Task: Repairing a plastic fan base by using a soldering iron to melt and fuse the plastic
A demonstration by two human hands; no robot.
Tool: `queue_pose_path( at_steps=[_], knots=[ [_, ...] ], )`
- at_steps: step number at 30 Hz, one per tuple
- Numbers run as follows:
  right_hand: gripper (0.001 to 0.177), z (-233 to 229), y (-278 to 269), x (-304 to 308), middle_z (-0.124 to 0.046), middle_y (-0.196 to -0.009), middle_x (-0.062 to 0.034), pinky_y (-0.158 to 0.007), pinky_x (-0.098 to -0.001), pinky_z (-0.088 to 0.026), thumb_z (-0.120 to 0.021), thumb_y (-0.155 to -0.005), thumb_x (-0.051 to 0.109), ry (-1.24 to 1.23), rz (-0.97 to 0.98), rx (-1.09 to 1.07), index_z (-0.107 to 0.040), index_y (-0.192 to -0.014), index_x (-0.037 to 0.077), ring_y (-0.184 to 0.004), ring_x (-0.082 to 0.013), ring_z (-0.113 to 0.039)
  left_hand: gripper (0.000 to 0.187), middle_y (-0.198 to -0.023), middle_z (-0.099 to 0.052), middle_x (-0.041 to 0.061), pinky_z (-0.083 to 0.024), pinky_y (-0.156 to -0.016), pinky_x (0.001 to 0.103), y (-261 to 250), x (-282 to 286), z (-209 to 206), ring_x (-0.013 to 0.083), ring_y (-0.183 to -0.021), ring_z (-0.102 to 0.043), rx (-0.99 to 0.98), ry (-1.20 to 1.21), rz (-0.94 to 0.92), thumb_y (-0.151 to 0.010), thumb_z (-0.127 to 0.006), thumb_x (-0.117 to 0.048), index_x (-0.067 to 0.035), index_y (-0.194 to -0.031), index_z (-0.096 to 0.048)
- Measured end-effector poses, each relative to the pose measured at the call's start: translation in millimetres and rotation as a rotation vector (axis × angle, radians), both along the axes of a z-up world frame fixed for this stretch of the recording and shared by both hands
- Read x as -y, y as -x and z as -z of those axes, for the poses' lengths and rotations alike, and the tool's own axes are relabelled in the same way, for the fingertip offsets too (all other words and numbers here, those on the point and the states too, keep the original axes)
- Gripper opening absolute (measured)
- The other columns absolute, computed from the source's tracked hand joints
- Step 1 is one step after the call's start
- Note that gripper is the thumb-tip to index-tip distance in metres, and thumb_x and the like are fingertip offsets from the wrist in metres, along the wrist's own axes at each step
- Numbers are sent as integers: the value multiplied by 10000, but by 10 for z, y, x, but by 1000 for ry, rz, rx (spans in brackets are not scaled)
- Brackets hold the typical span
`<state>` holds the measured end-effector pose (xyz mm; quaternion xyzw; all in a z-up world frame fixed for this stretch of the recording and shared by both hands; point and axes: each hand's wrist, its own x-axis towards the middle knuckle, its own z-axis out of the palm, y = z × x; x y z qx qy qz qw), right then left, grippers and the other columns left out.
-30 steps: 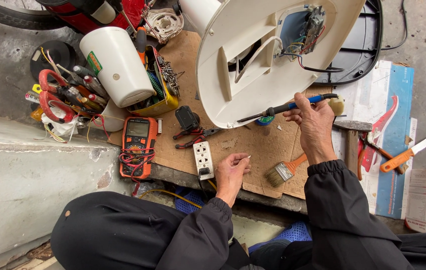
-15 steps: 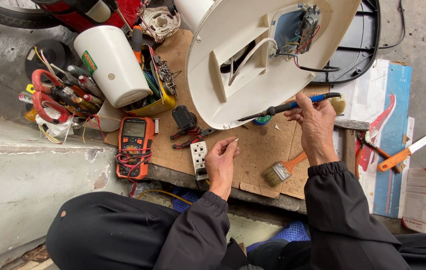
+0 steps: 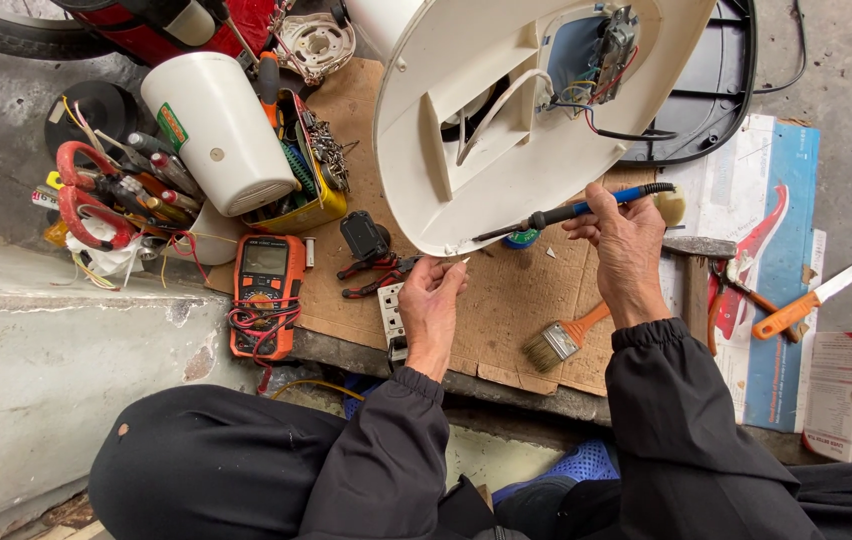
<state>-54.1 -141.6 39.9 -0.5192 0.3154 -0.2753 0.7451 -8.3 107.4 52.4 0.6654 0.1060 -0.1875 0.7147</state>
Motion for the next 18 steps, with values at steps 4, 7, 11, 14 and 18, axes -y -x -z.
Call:
queue_pose_path(
  at_steps=[4, 7, 11, 14, 18],
  knots=[
    [203, -161, 24, -47, -793, -942, -192, -557, -247, -680, -788, -1096, 160, -14, 7, 4, -600, -1115, 86, -666, -221, -807, 393, -1053, -815, 92, -654, -861, 214, 12, -3, 168, 107, -921, -762, 22, -14, 23, -983, -851, -151, -105, -1364, -764],
    [203, -141, -15, -51, -797, -946, -194, -550, -247, -681, -788, -1097, 162, -19, 0, 9, -601, -1114, 82, -663, -224, -809, 423, -1020, -816, 80, -653, -855, 241, 23, -28, 239, 105, -879, -766, 82, -103, 58, -991, -838, -147, -128, -1405, -755],
    [212, -54, -41, -36, -797, -939, -186, -557, -239, -675, -793, -1097, 168, -14, -9, 9, -599, -1106, 83, -667, -212, -808, 465, -975, -823, 63, -643, -837, 274, 34, -29, 222, 101, -824, -774, 124, -195, 87, -970, -822, -149, -171, -1429, -750],
    [211, -31, -36, -29, -797, -939, -177, -558, -237, -677, -795, -1096, 164, -23, -4, 8, -600, -1106, 85, -668, -212, -809, 510, -978, -822, 63, -643, -846, 287, 62, -20, 170, 109, -827, -779, 121, -195, 92, -972, -816, -138, -166, -1474, -728],
    [206, -64, -32, -23, -799, -947, -176, -554, -239, -680, -796, -1095, 163, -29, 4, 8, -606, -1116, 86, -667, -217, -811, 549, -970, -823, 73, -636, -838, 301, 79, -10, 113, 121, -814, -777, 131, -204, 98, -976, -812, -143, -162, -1513, -702]
  ],
)
